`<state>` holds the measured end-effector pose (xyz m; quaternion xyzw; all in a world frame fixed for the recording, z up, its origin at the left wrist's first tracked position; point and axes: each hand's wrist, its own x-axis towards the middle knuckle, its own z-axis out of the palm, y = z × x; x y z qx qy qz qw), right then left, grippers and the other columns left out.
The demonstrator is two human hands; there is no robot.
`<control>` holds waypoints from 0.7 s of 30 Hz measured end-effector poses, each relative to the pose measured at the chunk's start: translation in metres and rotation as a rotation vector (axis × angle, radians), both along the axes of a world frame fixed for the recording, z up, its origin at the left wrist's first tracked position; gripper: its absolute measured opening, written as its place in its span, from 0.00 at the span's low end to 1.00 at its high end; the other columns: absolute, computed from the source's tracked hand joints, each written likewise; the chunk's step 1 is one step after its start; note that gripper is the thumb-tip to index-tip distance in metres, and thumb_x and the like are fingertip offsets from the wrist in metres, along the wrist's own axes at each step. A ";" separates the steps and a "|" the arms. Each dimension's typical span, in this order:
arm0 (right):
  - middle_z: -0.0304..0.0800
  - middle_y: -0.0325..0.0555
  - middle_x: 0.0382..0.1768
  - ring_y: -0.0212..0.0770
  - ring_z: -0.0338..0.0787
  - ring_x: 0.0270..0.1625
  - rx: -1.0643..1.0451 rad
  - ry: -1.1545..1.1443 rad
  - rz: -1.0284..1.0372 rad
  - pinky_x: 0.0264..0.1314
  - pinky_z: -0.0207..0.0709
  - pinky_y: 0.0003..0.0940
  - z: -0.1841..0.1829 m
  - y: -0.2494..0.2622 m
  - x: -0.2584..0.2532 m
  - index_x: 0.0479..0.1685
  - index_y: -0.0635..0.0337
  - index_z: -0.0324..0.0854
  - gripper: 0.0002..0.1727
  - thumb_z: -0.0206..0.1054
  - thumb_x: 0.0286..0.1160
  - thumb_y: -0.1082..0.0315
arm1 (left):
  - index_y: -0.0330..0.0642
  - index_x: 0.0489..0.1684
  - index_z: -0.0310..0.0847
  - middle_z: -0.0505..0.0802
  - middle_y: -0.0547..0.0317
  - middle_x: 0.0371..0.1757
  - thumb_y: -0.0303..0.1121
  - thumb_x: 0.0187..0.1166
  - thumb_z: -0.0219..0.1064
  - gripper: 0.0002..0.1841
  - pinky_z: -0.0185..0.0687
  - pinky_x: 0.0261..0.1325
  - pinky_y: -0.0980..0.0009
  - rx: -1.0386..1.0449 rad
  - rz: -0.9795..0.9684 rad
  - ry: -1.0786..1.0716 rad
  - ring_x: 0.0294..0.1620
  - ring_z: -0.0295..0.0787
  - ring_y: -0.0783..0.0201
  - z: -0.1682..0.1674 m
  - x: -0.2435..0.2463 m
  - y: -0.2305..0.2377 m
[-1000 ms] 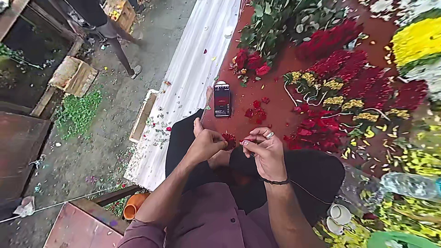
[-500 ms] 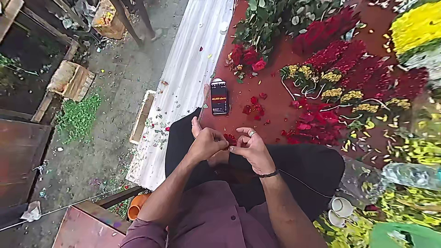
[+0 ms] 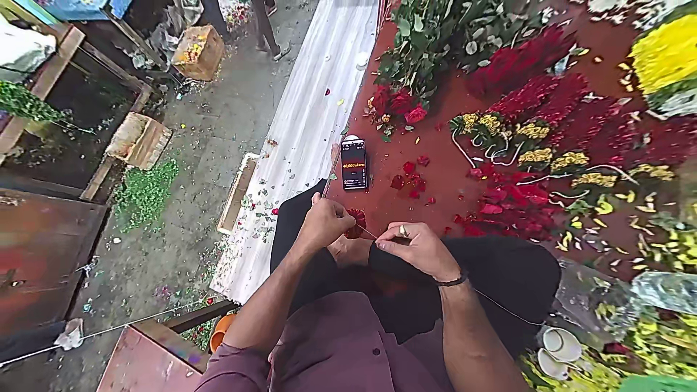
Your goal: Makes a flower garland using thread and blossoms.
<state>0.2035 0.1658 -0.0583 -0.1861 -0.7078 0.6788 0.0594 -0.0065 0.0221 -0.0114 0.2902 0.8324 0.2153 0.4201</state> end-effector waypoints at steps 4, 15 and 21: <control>0.94 0.37 0.36 0.29 0.91 0.43 -0.062 0.194 -0.020 0.50 0.87 0.27 0.015 -0.003 -0.002 0.37 0.59 0.95 0.06 0.76 0.72 0.66 | 0.45 0.26 0.90 0.92 0.55 0.29 0.42 0.71 0.74 0.11 0.74 0.62 0.28 -0.191 -0.521 0.070 0.41 0.91 0.49 0.051 0.020 0.020; 0.96 0.37 0.36 0.26 0.89 0.31 -0.602 0.326 -0.024 0.36 0.85 0.23 -0.005 -0.016 -0.001 0.40 0.56 0.96 0.05 0.74 0.72 0.72 | 0.47 0.34 0.91 0.92 0.64 0.25 0.38 0.79 0.68 0.09 0.87 0.29 0.57 0.296 -0.178 -0.009 0.23 0.87 0.67 0.053 0.030 0.049; 0.94 0.37 0.28 0.19 0.77 0.22 -0.491 0.234 -0.139 0.26 0.70 0.17 -0.006 -0.008 -0.001 0.38 0.60 0.96 0.06 0.73 0.75 0.70 | 0.51 0.29 0.91 0.91 0.63 0.26 0.42 0.75 0.71 0.09 0.79 0.59 0.38 -0.019 -0.310 0.089 0.33 0.89 0.61 0.027 0.009 0.019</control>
